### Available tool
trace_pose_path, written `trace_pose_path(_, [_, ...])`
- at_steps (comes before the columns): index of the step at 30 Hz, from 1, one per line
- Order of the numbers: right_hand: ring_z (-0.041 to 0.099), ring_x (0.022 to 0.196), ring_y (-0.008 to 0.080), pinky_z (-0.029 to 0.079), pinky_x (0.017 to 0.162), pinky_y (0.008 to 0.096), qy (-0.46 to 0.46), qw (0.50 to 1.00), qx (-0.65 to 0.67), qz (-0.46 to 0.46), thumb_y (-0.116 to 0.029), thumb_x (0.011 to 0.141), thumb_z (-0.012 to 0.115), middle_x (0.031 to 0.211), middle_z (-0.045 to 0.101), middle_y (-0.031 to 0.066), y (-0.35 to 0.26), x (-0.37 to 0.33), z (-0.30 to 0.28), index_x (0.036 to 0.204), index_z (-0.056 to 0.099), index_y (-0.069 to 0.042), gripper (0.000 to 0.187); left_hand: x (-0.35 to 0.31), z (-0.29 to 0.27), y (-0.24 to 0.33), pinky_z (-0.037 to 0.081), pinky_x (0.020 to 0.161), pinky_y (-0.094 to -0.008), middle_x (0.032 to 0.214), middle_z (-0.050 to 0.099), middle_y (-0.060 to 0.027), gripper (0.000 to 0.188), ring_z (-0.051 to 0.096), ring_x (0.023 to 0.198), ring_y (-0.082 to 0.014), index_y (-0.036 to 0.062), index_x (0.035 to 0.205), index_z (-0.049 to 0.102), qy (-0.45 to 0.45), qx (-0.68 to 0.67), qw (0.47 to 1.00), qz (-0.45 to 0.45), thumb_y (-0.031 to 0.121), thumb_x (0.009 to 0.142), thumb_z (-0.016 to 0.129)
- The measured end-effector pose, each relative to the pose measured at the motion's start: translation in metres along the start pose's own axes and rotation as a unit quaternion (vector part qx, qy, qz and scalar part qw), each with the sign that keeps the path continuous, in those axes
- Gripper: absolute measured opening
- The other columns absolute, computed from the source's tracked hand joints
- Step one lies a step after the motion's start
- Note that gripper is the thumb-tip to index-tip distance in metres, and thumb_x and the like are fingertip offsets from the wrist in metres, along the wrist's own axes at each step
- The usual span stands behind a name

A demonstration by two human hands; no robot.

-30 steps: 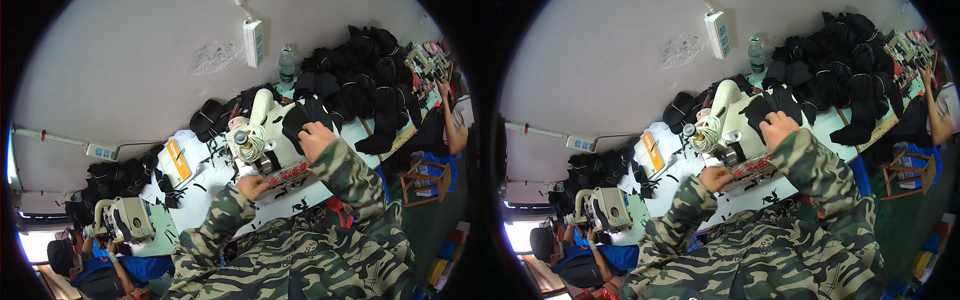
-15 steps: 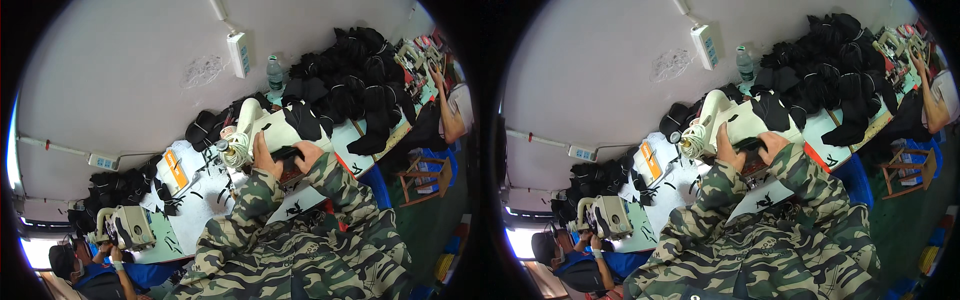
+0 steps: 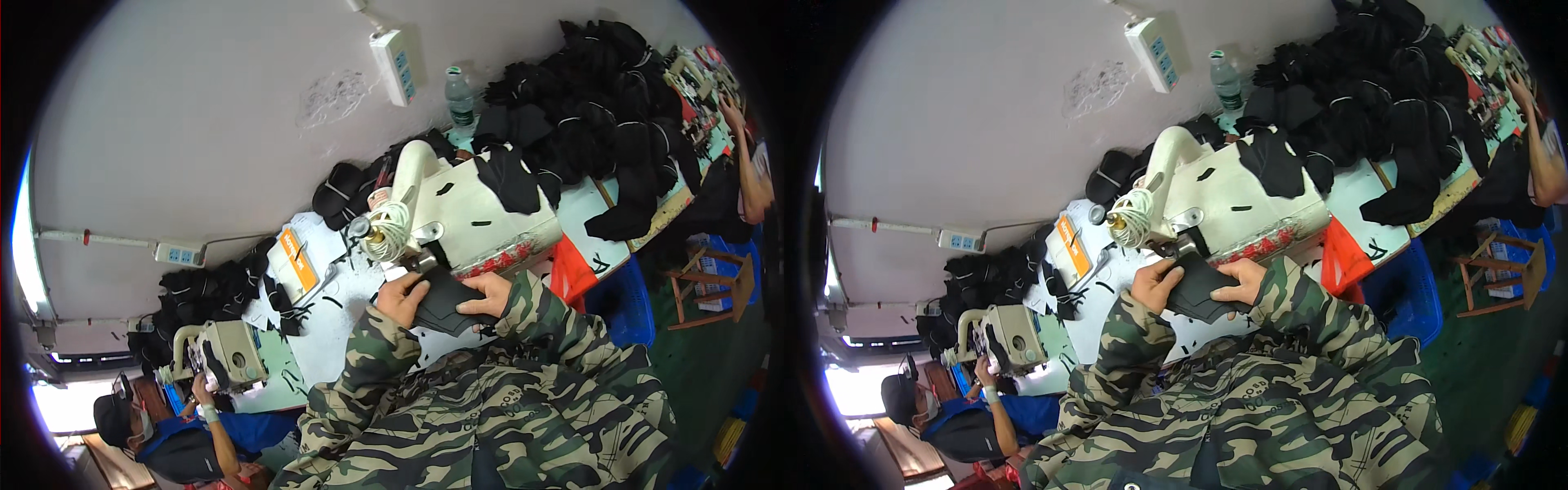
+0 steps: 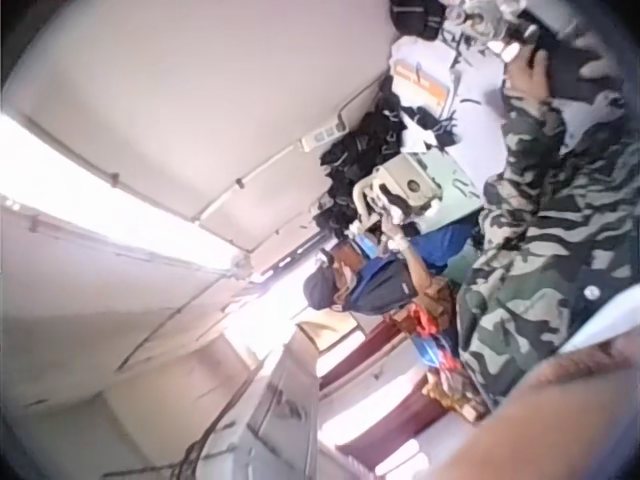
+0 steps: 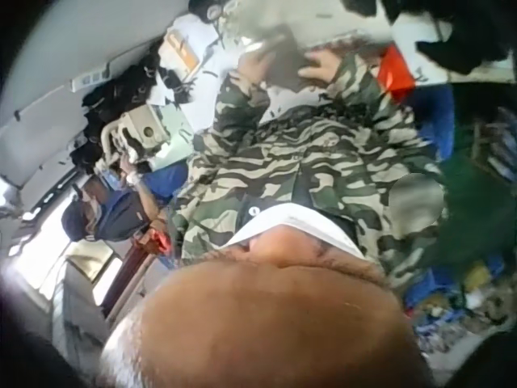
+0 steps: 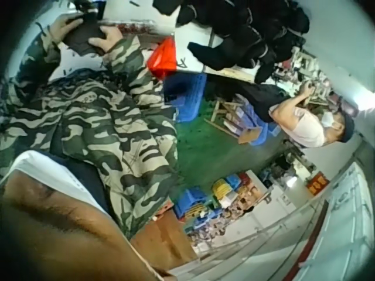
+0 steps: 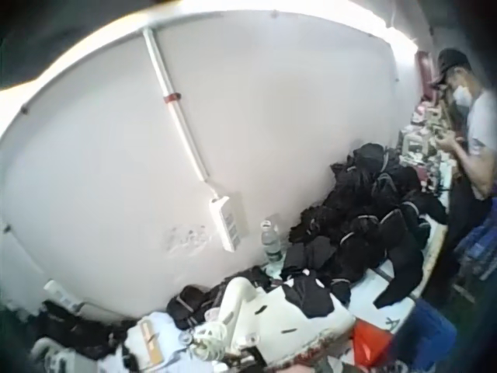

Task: Assembling small black components using a production machine.

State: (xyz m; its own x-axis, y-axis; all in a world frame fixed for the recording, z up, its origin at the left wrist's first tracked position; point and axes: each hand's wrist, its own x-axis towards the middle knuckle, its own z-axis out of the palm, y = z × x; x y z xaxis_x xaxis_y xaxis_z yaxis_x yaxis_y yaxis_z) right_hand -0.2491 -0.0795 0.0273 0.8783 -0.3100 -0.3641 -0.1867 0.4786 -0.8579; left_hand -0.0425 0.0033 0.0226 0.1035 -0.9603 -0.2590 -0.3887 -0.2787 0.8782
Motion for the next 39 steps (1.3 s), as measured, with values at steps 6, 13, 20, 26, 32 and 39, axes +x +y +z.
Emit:
trace_pose_path(6, [0.056, 0.054, 0.0137, 0.048, 0.045, 0.0242, 0.029, 0.998, 0.012, 0.054, -0.011, 0.081, 0.055, 0.075, 0.059, 0.0097, 0.032, 0.03, 0.026, 0.099, 0.054, 0.009, 0.026, -0.013, -0.013, -0.049, 0.042, 0.058, -0.0278, 0.065, 0.057, -0.0091, 0.021, 0.051, 0.06, -0.0126, -0.004, 0.086, 0.059, 0.069, 0.087, 0.992, -0.064, 0.016, 0.08, 0.053])
trace_pose_path(13, [0.059, 0.056, 0.0184, 0.051, 0.043, 0.027, 0.074, 0.994, 0.036, 0.066, -0.008, 0.079, 0.056, 0.078, 0.06, 0.0151, 0.029, 0.04, 0.028, 0.097, 0.054, 0.011, 0.027, 0.002, -0.023, -0.049, 0.045, 0.068, -0.0368, 0.075, 0.061, -0.0183, 0.026, 0.059, 0.074, -0.0341, 0.0024, 0.087, 0.062, 0.046, 0.105, 0.988, -0.103, 0.025, 0.078, 0.052])
trace_pose_path(20, [0.06, 0.059, 0.02, 0.052, 0.047, 0.0285, 0.095, 0.988, 0.104, 0.064, -0.008, 0.077, 0.06, 0.081, 0.06, 0.0157, 0.045, 0.024, 0.029, 0.101, 0.053, 0.01, 0.03, 0.017, -0.017, -0.048, 0.043, 0.063, -0.0295, 0.07, 0.059, -0.0101, 0.02, 0.056, 0.067, -0.0193, -0.0015, 0.086, 0.058, -0.049, 0.046, 0.996, -0.055, 0.017, 0.08, 0.052])
trace_pose_path(26, [0.06, 0.058, 0.018, 0.051, 0.05, 0.0277, 0.13, 0.985, 0.109, -0.005, -0.009, 0.078, 0.06, 0.078, 0.061, 0.0144, 0.045, 0.018, 0.028, 0.1, 0.054, 0.008, 0.029, 0.005, -0.019, -0.055, 0.042, 0.063, -0.0227, 0.074, 0.059, -0.0065, 0.018, 0.054, 0.067, -0.0099, -0.0024, 0.091, 0.057, -0.101, -0.085, 0.987, -0.087, 0.012, 0.081, 0.054])
trace_pose_path(32, [0.06, 0.058, 0.0176, 0.051, 0.052, 0.0277, 0.18, 0.98, 0.085, -0.031, -0.008, 0.08, 0.056, 0.077, 0.061, 0.0137, 0.043, 0.019, 0.03, 0.096, 0.055, 0.009, 0.024, -0.008, -0.016, -0.04, 0.043, 0.061, -0.0225, 0.071, 0.058, -0.0044, 0.019, 0.054, 0.066, -0.0097, -0.0036, 0.092, 0.057, -0.043, -0.138, 0.981, -0.132, 0.012, 0.081, 0.053])
trace_pose_path(39, [0.059, 0.053, 0.0188, 0.05, 0.048, 0.0284, 0.19, 0.981, 0.028, 0.008, -0.006, 0.079, 0.055, 0.073, 0.061, 0.0139, 0.045, 0.031, 0.033, 0.09, 0.057, 0.01, 0.019, 0.011, -0.016, -0.031, 0.046, 0.068, -0.0371, 0.076, 0.061, -0.0181, 0.025, 0.06, 0.072, -0.0325, 0.0028, 0.084, 0.064, 0.05, 0.161, 0.983, -0.078, 0.023, 0.075, 0.053])
